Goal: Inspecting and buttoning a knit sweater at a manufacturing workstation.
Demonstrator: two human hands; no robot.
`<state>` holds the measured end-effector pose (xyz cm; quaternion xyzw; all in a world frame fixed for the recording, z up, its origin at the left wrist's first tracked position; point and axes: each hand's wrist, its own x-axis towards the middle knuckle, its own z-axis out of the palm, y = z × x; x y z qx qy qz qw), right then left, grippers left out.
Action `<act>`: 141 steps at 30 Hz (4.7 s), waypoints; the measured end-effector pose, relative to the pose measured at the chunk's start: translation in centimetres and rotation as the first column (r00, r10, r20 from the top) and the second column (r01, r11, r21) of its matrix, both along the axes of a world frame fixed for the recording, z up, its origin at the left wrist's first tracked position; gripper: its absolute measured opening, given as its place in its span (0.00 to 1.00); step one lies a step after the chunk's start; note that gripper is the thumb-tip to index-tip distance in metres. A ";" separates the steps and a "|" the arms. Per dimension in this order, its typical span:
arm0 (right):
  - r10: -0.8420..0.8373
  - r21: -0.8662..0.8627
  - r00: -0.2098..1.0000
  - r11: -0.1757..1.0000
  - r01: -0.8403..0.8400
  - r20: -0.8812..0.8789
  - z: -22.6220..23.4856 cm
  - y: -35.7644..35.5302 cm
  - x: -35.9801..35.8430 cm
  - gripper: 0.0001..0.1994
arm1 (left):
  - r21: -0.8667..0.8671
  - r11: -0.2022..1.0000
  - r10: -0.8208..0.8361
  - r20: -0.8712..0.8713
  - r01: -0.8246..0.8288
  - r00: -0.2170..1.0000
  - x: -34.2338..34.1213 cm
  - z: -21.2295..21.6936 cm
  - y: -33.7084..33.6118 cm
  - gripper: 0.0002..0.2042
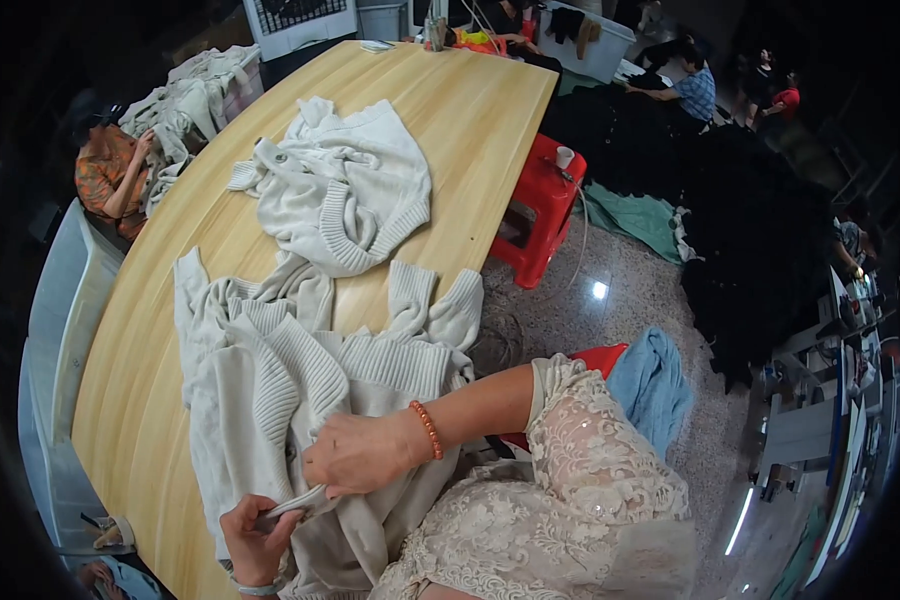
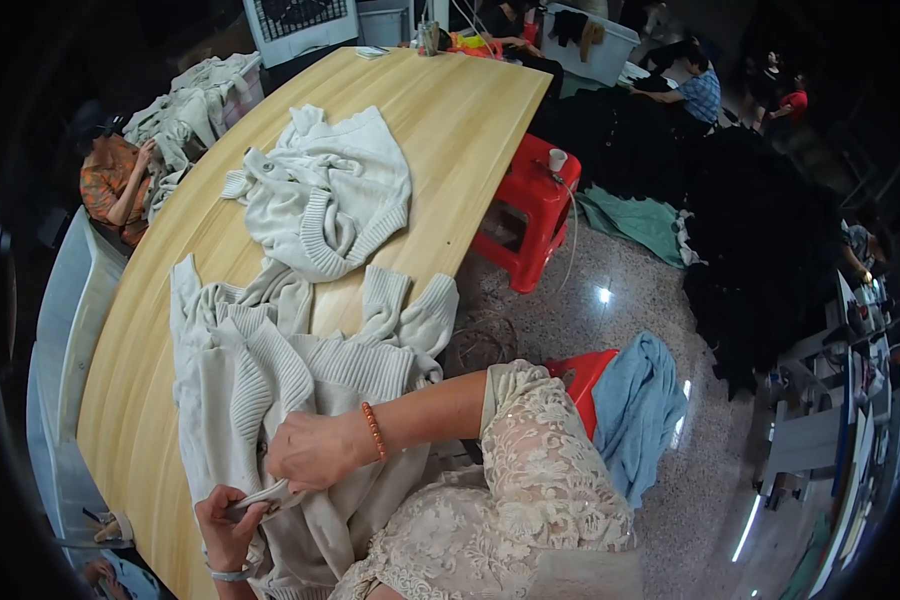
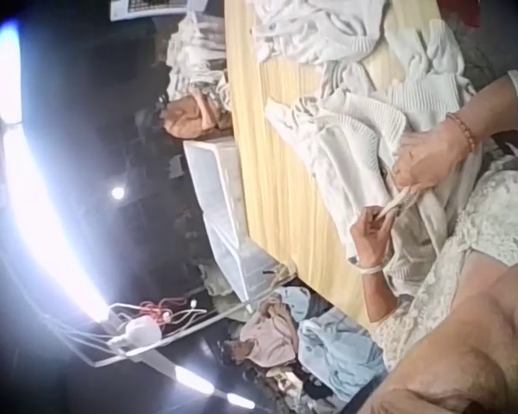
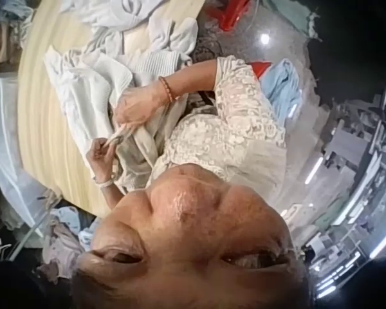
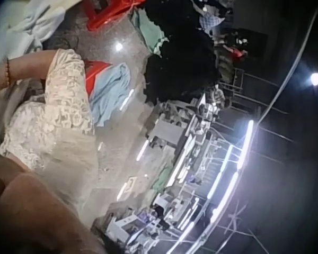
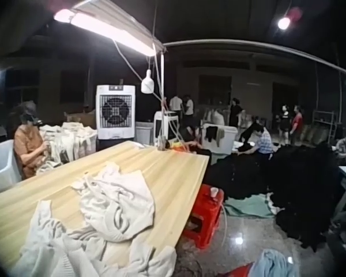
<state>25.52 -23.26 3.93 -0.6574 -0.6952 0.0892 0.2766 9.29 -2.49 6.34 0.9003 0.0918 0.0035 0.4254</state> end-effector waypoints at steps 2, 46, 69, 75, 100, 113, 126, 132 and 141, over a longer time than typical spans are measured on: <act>-0.003 -0.008 1.000 1.000 0.003 0.009 -0.4 0.2 -0.5 0.13 | 0.078 0.986 0.155 -0.106 -0.147 0.982 -1.0 -0.3 0.1 0.11; -0.284 0.107 0.951 0.949 0.296 -0.120 1.4 -0.1 1.3 0.24 | -0.613 0.789 0.005 0.074 0.041 0.997 5.2 -1.6 -2.8 0.12; -0.084 -0.063 0.675 0.996 0.055 -0.733 -1.0 0.5 4.0 0.11 | -0.534 0.845 0.061 0.142 0.025 0.988 5.4 -3.4 -2.4 0.06; -0.096 -0.121 0.373 0.992 -0.044 -0.923 -0.7 0.7 4.4 0.06 | -0.592 0.804 0.027 0.133 0.058 0.991 5.3 -3.5 -2.4 0.08; -0.115 0.164 0.693 0.932 0.322 -0.712 4.5 -0.7 10.1 0.21 | 0.297 0.838 0.359 0.333 -0.458 0.872 -1.5 -3.0 2.5 0.13; 0.152 0.441 0.605 0.820 0.364 -0.782 1.6 1.8 10.7 0.26 | 0.265 0.943 -0.018 0.643 -0.201 0.765 7.7 2.2 -3.8 0.58; 0.345 0.564 0.508 0.735 0.376 -0.789 9.5 -16.0 22.6 0.24 | -0.389 0.584 -0.349 0.672 0.713 0.653 15.4 11.8 -11.0 0.35; 0.065 0.331 0.426 0.738 0.589 -0.902 9.2 -10.7 14.8 0.18 | -0.701 0.499 -0.437 0.305 0.510 0.846 13.1 5.2 -10.8 0.27; -0.305 0.014 0.760 0.924 0.382 -0.573 10.1 -5.4 13.7 0.21 | -0.535 0.799 0.481 0.843 0.276 0.240 19.5 23.8 29.8 0.56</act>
